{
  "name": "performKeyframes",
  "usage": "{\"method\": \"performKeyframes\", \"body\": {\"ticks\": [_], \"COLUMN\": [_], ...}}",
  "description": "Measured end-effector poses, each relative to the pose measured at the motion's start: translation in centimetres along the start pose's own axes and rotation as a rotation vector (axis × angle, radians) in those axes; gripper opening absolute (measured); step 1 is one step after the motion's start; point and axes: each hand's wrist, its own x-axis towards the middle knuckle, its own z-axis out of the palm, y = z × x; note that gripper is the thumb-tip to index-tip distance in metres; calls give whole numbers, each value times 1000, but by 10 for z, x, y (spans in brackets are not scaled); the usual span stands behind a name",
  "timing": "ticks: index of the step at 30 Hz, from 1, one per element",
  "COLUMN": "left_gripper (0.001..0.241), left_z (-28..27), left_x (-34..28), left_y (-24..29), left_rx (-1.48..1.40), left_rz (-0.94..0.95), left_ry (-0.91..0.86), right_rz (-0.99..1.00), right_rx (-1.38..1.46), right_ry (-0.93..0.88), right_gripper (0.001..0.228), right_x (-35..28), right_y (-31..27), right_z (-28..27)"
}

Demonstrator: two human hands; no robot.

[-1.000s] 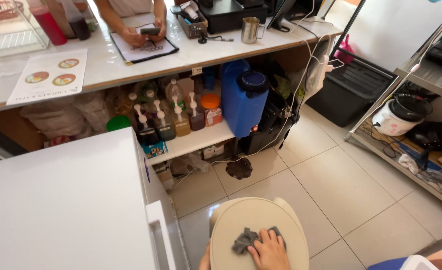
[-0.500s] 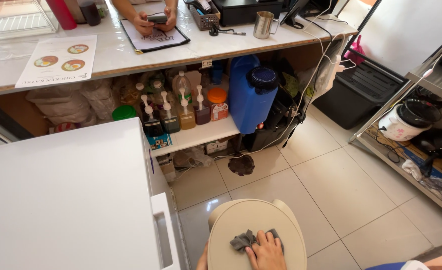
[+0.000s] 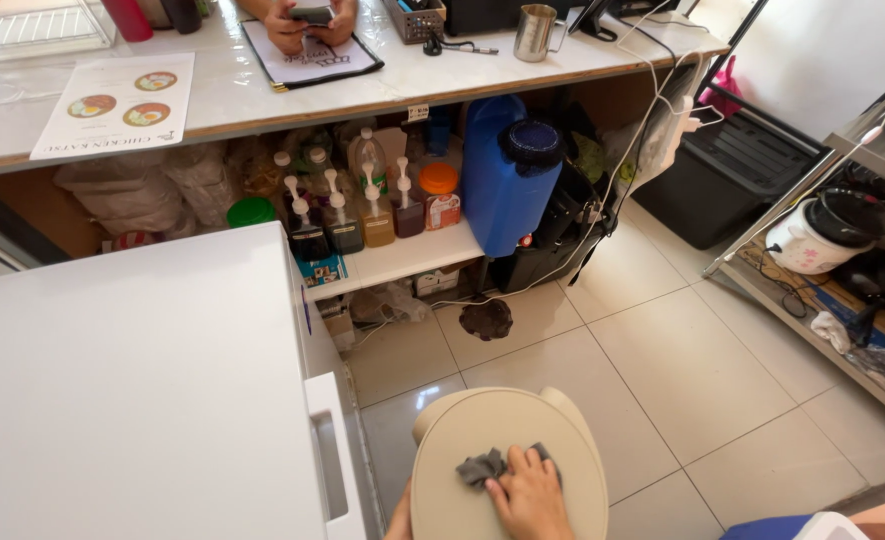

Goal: Cleaning plastic stools with a damp cloth.

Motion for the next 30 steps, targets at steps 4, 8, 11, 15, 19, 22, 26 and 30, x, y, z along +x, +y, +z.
{"method": "performKeyframes", "body": {"ticks": [4,8,11,15,19,22,26,30], "left_gripper": [61,57,68,83,90,92,100,110], "left_z": [80,105,242,472,590,581,430,248], "left_x": [-1,8,-46,-179,-184,-132,-9,-4], "left_y": [52,93,196,305,384,384,302,157], "left_rx": [-23,478,998,1477,1757,1706,1781,1536], "left_rz": [-52,236,811,1374,1539,1415,1304,275], "left_ry": [28,210,83,-172,172,175,15,181], "right_rz": [66,119,152,169,213,251,264,323], "right_rx": [30,48,68,76,100,100,134,127], "right_ry": [19,33,51,73,102,116,147,134], "right_gripper": [35,36,36,36,37,39,45,47], "right_x": [6,8,6,6,14,17,19,17], "right_y": [2,15,25,38,50,56,54,68], "right_z": [-32,-46,-50,-49,-49,-47,-60,-58]}}
